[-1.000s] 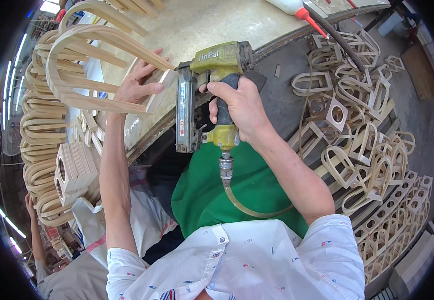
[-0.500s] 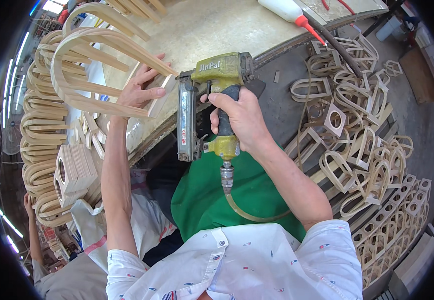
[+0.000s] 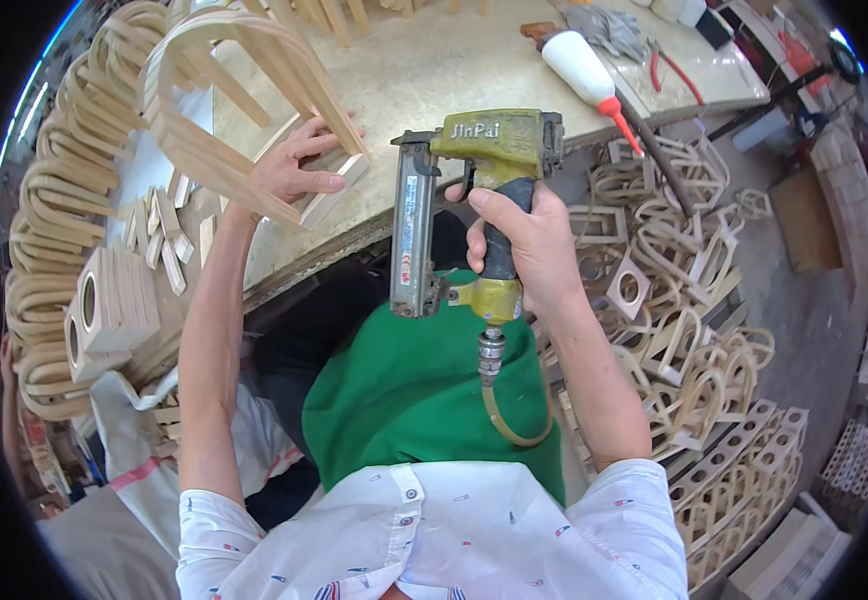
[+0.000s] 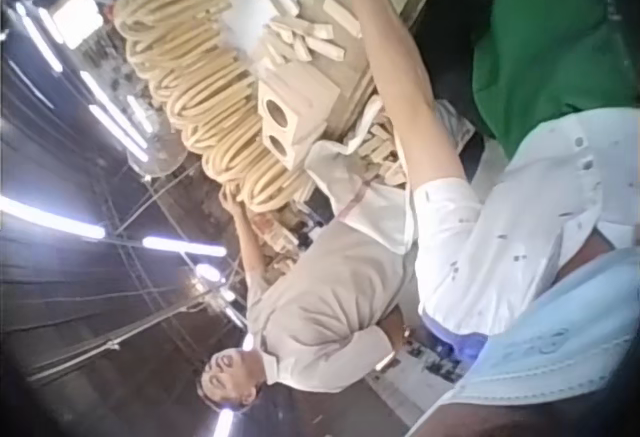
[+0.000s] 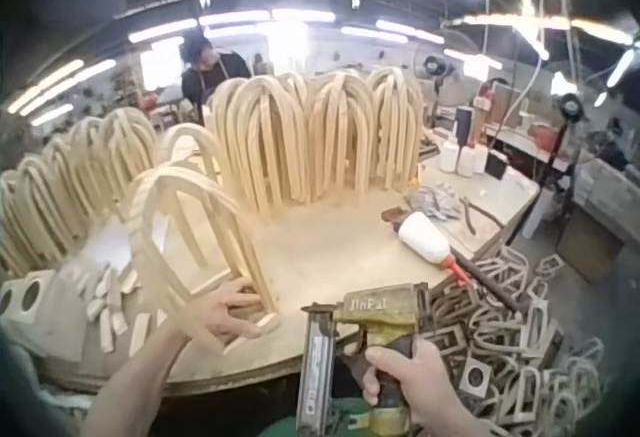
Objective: The person assembles a wooden chair frame by applying glue to small wooden blocks and attaching them to the chair legs using a pneumatic nail gun. They handle multiple wooden components, including curved backrest pieces and rectangular blocks, securing them together on a workbench.
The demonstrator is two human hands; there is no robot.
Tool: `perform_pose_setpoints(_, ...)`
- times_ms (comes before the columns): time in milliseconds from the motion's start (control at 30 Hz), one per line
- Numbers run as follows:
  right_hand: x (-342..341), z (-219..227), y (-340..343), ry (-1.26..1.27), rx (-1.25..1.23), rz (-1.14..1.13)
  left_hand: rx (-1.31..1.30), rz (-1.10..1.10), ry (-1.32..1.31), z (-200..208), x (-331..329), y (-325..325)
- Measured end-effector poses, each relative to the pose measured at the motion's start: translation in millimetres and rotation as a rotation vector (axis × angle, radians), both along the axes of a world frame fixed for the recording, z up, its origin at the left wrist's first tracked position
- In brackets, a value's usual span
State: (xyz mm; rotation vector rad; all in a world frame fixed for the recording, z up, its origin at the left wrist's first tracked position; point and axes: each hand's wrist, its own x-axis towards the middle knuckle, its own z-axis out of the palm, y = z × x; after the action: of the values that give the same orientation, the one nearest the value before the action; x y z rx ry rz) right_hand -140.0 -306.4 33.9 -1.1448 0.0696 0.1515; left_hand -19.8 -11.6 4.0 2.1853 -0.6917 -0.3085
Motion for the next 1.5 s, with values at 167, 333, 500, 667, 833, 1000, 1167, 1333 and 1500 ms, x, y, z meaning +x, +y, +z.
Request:
perform_pose_setpoints(167, 3.3, 38.1, -10.4, -0.147, -0.179, -0.022, -0.022, 0.015, 0.080, 4.4, -2.1, -2.2)
perform_pose_setpoints(333, 16.0, 53.5, -12.6, -0.091, -0.339, 0.079, -0.074, -0.003, 0.108, -2.6, 3.0, -0.3)
perform_pose_setpoints(500, 11.8, 63.4, -10.1, -0.303, -0.929, 0.321, -0.112, -0.007, 0.143, -0.8, 1.8, -1.3)
perform_pose_setpoints(667, 8.8, 32.8, 2.8, -0.989, -1.507, 0.457, -0.091, 0.001, 0.106, -4.6, 3.6, 1.3)
perform_pose_setpoints(833, 23.3, 2.8, 6.9, -1.363, -1.683, 0.386, -0.093, 0.016, 0.107, -4.0, 1.6, -0.2)
perform_pose_setpoints(1000, 28.2, -6.1, 4.3, -1.385, -1.686, 0.371, -0.042, -0.006, 0.087, 1.8, 1.6, -2.0)
perform_pose_setpoints(1167, 31.1, -15.7, 11.3, -1.405, -1.648, 0.354, -0.025, 0.003, 0.032, -7.6, 5.8, 3.4)
perform_pose_setpoints(1333, 33.2, -18.7, 13.5, -1.376, -1.609, 0.330, -0.067, 0.016, 0.138, 0.6, 2.6, -1.5)
perform_pose_setpoints(1500, 31.0, -17.4, 14.8, -1.334, -1.610, 0.343, -0.091, 0.021, 0.173, 6.0, -2.5, -6.2)
